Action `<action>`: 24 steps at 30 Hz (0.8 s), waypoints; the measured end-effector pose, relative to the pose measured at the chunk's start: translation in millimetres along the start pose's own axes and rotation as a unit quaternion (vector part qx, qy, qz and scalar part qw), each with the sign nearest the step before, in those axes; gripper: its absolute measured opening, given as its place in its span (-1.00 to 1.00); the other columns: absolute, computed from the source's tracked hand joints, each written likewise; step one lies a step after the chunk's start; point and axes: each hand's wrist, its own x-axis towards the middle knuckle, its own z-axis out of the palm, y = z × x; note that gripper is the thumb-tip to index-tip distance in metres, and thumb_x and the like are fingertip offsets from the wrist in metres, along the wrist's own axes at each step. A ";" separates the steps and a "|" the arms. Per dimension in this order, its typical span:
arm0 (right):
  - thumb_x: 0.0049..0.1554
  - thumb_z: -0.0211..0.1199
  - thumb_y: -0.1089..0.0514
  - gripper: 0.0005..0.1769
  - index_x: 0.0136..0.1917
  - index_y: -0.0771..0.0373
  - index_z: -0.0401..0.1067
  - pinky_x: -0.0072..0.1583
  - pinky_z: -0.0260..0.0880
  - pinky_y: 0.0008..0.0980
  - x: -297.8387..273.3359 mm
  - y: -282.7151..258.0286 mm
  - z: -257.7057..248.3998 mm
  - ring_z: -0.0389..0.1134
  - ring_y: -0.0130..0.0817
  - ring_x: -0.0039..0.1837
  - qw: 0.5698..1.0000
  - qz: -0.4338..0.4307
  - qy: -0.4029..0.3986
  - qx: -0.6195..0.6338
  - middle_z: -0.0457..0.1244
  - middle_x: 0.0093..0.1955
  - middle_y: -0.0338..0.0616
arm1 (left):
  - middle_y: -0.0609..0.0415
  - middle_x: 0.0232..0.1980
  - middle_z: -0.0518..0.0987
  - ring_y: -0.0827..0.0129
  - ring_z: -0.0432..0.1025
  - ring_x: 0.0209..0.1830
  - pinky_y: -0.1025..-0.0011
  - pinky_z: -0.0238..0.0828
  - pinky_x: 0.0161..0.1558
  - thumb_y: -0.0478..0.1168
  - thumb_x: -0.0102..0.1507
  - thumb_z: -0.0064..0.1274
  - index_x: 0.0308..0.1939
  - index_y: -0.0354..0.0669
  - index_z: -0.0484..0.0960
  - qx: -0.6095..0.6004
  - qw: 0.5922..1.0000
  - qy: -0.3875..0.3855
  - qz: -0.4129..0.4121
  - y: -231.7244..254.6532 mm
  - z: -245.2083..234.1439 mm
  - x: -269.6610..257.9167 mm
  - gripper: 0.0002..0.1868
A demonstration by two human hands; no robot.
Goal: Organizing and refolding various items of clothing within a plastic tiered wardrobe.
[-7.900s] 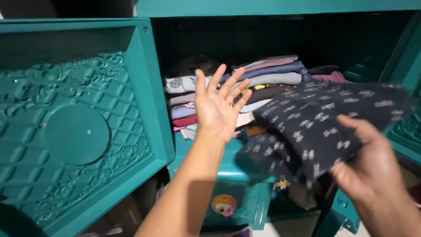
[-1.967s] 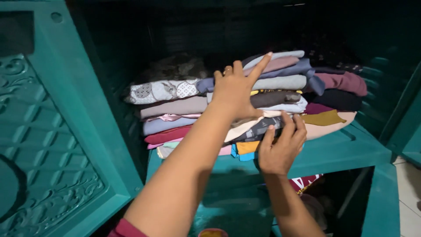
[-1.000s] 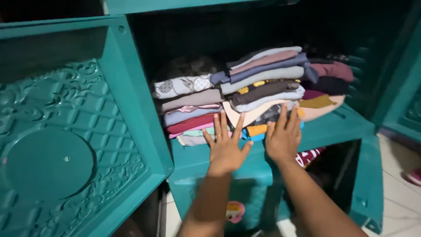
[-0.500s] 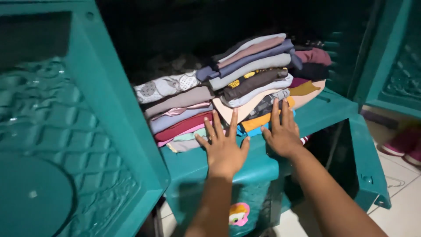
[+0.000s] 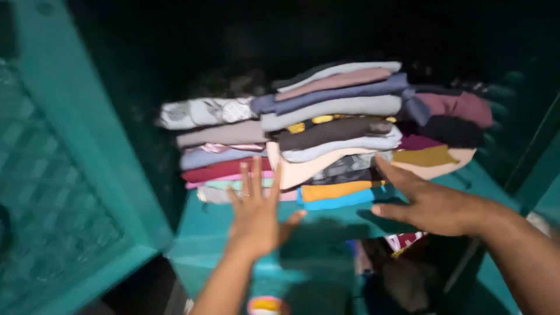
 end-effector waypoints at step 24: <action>0.39 -0.09 -0.21 -0.21 0.64 0.36 -0.11 0.58 0.06 0.13 -58.7 2.7 -255.8 0.06 0.24 0.62 0.651 -0.426 0.297 0.553 0.01 0.55 0.40 | -0.23 0.65 0.02 -0.28 -0.05 0.66 -0.31 -0.21 0.59 0.13 0.29 -0.01 0.54 0.14 0.25 -0.040 0.887 0.455 0.069 207.3 -181.3 129.7 -0.26</action>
